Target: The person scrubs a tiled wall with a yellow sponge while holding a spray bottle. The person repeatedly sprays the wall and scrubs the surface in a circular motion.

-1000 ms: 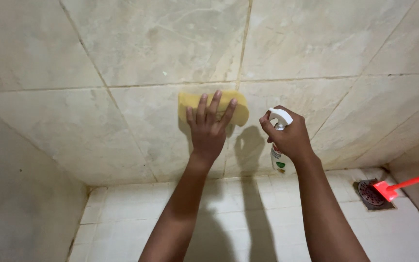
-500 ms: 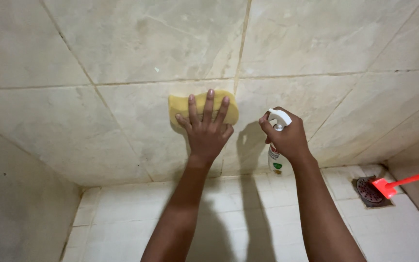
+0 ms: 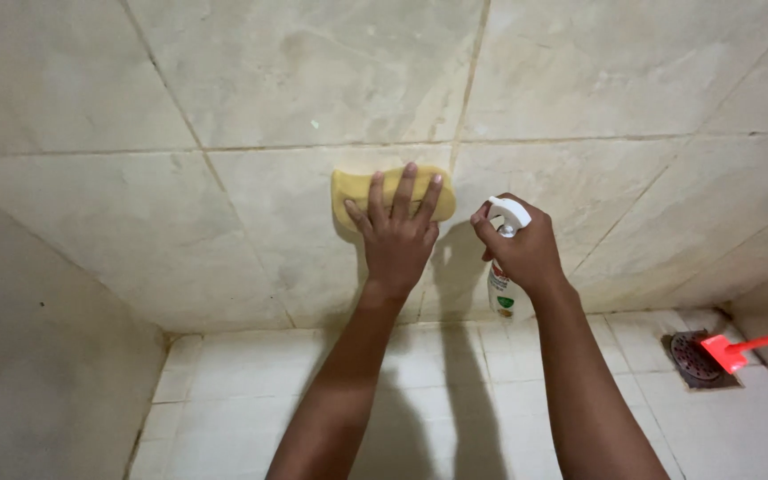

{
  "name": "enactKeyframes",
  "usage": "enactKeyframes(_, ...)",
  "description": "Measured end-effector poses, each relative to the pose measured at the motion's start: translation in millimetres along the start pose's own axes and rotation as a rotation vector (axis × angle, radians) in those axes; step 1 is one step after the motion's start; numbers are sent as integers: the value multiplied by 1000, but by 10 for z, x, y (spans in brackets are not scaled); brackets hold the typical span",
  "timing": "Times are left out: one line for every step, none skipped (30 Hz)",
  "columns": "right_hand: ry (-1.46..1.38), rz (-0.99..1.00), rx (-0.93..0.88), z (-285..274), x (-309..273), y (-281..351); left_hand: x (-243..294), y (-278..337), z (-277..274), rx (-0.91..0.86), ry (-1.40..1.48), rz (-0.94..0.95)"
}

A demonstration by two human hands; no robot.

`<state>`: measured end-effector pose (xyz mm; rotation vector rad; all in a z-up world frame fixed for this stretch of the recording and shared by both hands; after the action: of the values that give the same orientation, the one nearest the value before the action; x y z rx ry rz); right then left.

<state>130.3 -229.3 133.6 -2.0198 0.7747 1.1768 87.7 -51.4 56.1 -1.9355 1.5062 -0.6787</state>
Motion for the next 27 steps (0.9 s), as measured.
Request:
enactKeyframes(1,-1,-1,2,-31,8,-5,0,-12,1,0,-1)
enactKeyframes(12,12,4,2,-57,13,-9,0,-21,19,11,3)
enactKeyframes(26,26,9,-12,-79,22,3,0,-23,39,25,6)
enactKeyframes(30,26,8,-19,-81,23,0,-47,-65,39,28,3)
enactKeyframes(20,22,11,-33,-73,27,4,-97,-100,89,35,2)
enactKeyframes(10,17,14,-52,-60,24,12,-151,-127,138,41,1)
enactKeyframes(13,24,23,-75,-43,29,29,-179,-166,135,51,7)
enactKeyframes(-2,11,32,-99,-24,31,45,-209,-200,130,75,-8)
enactKeyframes(-17,-4,35,-116,-6,28,51,-230,-239,123,94,-28)
enactKeyframes(-14,2,38,-140,30,32,53,-219,-172,120,101,-27)
enactKeyframes(-11,8,39,-147,62,20,35,-206,-111,143,75,-6)
enactKeyframes(-8,13,40,-149,94,6,13,-193,-50,166,50,14)
enactKeyframes(-9,17,35,-151,117,-5,21,-203,-26,161,49,11)
enactKeyframes(-2,34,35,-149,140,-15,27,-211,-6,187,46,13)
enactKeyframes(4,51,32,-133,162,-25,20,-208,8,211,42,15)
enactKeyframes(1,56,26,-109,184,-26,10,-182,49,205,38,10)
enactKeyframes(-6,61,28,-101,199,-36,8,-179,88,219,16,16)
enactKeyframes(-13,67,30,-96,209,-44,9,-178,122,232,-5,21)
enactKeyframes(-14,69,30,-90,229,-49,1,-155,151,230,-6,22)
enactKeyframes(-26,52,26,-85,243,-53,-6,-133,176,210,3,34)
enactKeyframes(-39,33,23,-76,251,-61,-20,-119,196,192,10,47)
enactKeyframes(-42,32,24,-65,277,-67,-26,-64,269,193,9,50)
enactKeyframes(-37,20,18,-58,294,-76,-27,-15,339,175,12,68)
enactKeyframes(-33,9,11,-51,302,-77,-27,37,398,157,15,86)
enactKeyframes(-33,0,10,-48,278,-82,-19,78,372,165,10,85)
enactKeyframes(-22,10,11,-46,250,-84,-8,117,345,126,8,88)
enactKeyframes(-12,22,14,-50,226,-76,11,161,321,85,8,93)
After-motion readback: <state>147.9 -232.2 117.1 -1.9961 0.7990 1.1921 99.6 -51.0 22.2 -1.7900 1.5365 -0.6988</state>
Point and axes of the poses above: each hand's wrist, its own y-axis away from the middle knuckle, its own z-axis out of the palm, x = y × z, the point moved 1 cm from there along -y, towards the middle knuckle, and after that the axes turned 12 degrees about -x, right-handed, at the moved point
